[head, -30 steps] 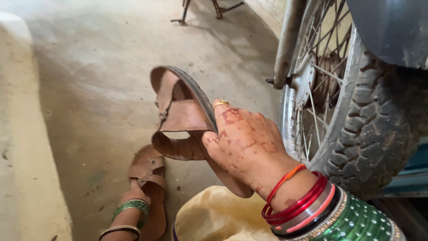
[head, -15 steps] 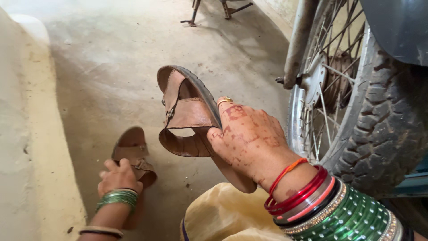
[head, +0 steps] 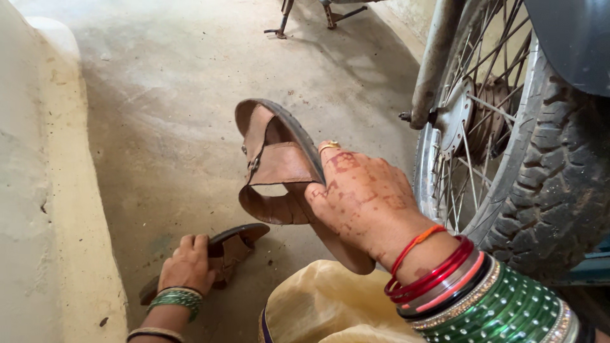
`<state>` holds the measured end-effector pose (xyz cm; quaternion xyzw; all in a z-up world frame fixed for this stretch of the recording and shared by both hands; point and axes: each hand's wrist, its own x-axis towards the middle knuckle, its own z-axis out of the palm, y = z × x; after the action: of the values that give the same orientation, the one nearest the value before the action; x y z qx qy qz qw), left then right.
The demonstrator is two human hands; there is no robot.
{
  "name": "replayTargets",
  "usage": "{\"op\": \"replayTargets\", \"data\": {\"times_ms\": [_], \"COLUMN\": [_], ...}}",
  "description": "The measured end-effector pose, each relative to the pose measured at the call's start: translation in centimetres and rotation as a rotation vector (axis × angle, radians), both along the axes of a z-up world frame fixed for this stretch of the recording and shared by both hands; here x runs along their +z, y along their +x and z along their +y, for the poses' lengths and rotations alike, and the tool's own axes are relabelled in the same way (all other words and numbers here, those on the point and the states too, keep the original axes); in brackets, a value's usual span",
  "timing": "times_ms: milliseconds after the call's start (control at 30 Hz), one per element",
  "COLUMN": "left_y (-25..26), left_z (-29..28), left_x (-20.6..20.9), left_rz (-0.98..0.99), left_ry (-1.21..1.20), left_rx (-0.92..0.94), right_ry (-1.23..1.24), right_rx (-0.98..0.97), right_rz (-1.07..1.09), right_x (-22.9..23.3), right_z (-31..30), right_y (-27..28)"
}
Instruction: The person organizes a collection of footwear by picking up pairs of sandals, clogs, and sneakers from the floor and placing them into a blue metal cabinet. The person handles the shoes one pair at a time, arranging them on the top shelf and inside the cabinet compartments.
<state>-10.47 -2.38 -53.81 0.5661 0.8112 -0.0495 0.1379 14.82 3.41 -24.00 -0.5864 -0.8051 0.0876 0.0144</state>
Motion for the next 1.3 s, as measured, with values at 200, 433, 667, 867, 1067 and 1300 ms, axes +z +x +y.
{"op": "replayTargets", "data": {"times_ms": [200,433,667,867,1067,1300], "left_y": [-1.9,-3.2,-4.5,1.0,7.3,2.4], "left_z": [-1.3,-0.8,1.3,1.0,0.3,0.6], "left_x": [-1.1,-5.0,-2.7,8.0,17.4,16.4], "left_rz": [0.051,0.053,-0.401,-0.605,-0.735,-0.923], "left_ry": [-0.23,-0.209,0.26,0.819,0.871,0.93], "left_rx": [0.035,0.134,0.56,0.704,0.249,0.367], "right_ry": [0.016,-0.004,0.037,0.035,0.207,0.264], "right_rx": [0.004,0.013,-0.029,-0.161,0.109,0.102], "right_rz": [0.026,0.017,0.035,0.026,0.06,0.142], "right_x": [-0.2,0.0,0.0,0.0,-0.9,-1.2], "right_z": [0.1,-0.1,0.0,0.2,-1.4,-1.9], "right_y": [0.0,-0.3,0.0,-1.3,-2.9,-1.6]}}
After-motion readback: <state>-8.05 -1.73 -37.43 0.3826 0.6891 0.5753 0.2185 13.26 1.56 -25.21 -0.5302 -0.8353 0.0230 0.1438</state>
